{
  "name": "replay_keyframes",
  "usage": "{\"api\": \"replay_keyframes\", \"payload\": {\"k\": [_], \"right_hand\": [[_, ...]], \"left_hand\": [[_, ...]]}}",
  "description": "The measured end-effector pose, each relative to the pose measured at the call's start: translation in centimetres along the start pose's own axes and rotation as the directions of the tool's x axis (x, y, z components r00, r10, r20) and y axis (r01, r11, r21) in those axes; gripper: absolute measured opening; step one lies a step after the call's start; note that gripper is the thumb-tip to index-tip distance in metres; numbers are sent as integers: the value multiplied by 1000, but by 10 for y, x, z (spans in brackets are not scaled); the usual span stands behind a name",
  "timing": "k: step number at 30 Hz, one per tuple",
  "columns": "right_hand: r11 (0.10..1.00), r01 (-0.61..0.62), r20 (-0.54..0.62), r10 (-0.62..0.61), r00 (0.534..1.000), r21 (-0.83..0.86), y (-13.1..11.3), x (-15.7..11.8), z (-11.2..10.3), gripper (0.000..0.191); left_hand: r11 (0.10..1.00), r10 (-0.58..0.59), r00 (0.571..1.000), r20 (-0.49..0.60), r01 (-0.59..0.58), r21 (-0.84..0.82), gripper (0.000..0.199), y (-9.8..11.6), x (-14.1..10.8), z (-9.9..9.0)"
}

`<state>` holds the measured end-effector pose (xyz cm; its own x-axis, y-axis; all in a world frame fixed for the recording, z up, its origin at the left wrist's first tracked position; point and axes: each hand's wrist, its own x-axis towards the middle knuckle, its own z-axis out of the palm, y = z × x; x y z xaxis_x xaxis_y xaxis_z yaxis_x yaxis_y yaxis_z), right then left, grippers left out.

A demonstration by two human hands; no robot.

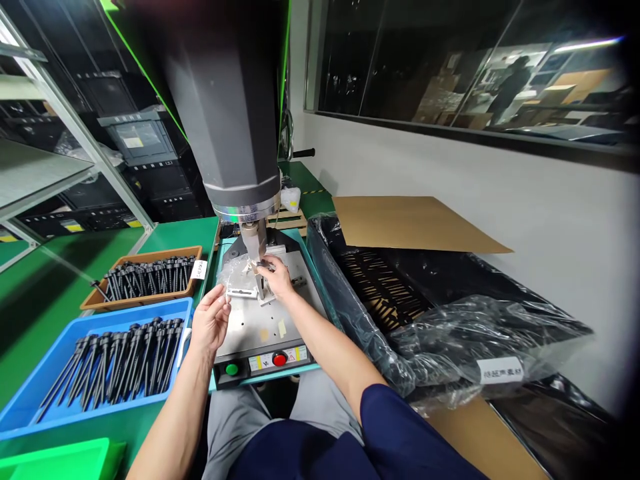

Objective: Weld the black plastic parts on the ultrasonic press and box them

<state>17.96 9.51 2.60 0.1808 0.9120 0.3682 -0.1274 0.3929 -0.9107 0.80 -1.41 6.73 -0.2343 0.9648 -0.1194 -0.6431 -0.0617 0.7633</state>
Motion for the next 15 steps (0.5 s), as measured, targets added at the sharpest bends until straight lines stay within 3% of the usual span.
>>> {"api": "replay_keyframes", "payload": {"k": [4,10,15], "right_hand": [[998,-59,74,60,995,-11,-1,5,-3,34],[990,-6,148,27,989,-143,-4,13,-9,20],[998,-61,120,64,991,-31,-3,6,-12,27]], "left_hand": [[1000,2,1000,-13,-2,3,39,1,3,-2],[1000,-12,999,-30,13,23,38,-1,3,-6],[998,-10,999,-36,12,56,38,-4,2,-10]]}}
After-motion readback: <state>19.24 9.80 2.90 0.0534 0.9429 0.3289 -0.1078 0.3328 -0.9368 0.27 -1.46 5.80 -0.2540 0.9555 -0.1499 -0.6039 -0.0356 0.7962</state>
